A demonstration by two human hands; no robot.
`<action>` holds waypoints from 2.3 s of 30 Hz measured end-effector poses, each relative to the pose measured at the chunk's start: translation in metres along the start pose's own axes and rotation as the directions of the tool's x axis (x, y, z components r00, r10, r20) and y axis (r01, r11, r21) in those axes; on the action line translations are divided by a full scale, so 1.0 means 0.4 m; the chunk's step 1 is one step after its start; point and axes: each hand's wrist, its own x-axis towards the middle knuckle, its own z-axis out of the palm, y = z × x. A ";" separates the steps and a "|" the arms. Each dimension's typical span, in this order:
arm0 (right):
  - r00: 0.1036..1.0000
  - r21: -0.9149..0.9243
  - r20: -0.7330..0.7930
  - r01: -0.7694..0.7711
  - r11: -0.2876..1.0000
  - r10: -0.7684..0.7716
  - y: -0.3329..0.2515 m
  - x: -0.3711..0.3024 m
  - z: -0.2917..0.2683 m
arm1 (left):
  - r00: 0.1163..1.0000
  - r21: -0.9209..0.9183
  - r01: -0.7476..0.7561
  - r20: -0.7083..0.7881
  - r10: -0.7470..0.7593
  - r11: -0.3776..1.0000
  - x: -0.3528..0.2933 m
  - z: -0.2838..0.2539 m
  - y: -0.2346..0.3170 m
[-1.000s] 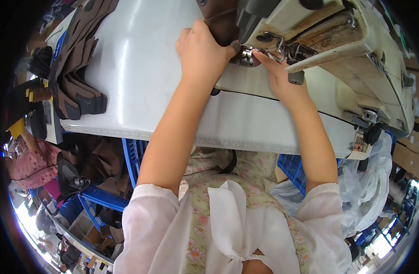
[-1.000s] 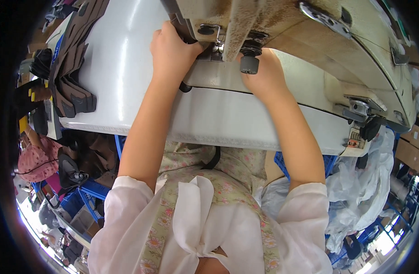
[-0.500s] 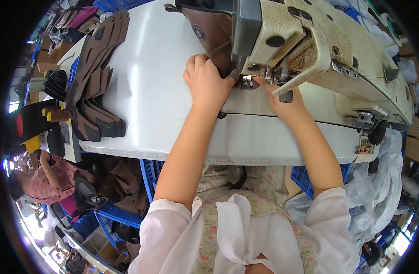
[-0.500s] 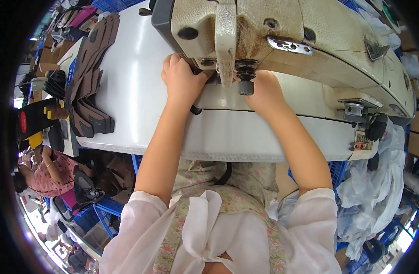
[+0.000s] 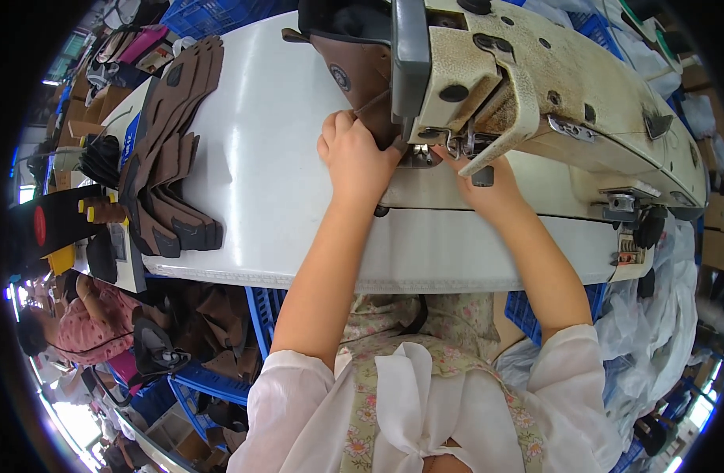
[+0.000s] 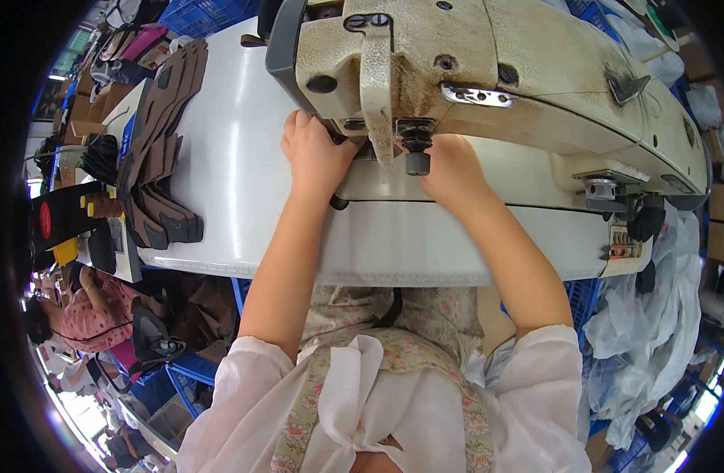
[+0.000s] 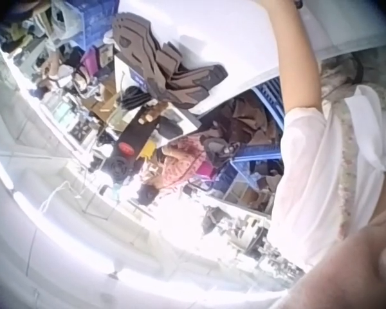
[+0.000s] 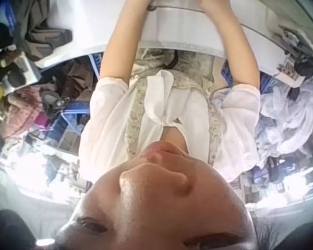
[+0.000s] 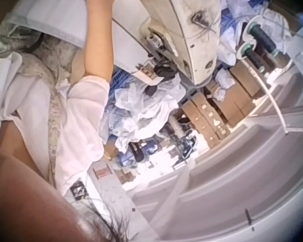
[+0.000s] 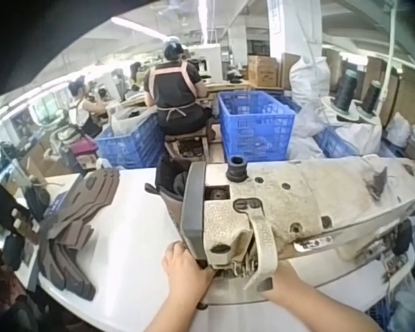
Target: Sew the upper components of a leather boot using an industrial sewing machine.
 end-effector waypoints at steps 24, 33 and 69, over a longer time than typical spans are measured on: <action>0.999 0.127 -0.004 -0.043 0.991 0.044 -0.011 0.009 -0.014 | 1.000 -0.055 0.001 -0.025 -0.002 0.999 0.006 -0.005 0.014; 0.997 0.150 -0.019 -0.073 0.986 0.077 -0.049 0.018 -0.049 | 1.000 -0.030 -0.020 0.002 0.020 0.999 0.012 0.005 0.001; 0.473 0.582 -0.590 -0.314 0.750 0.655 0.448 -0.366 -0.872 | 0.999 -0.035 -0.041 0.021 0.042 0.999 0.054 0.009 -0.083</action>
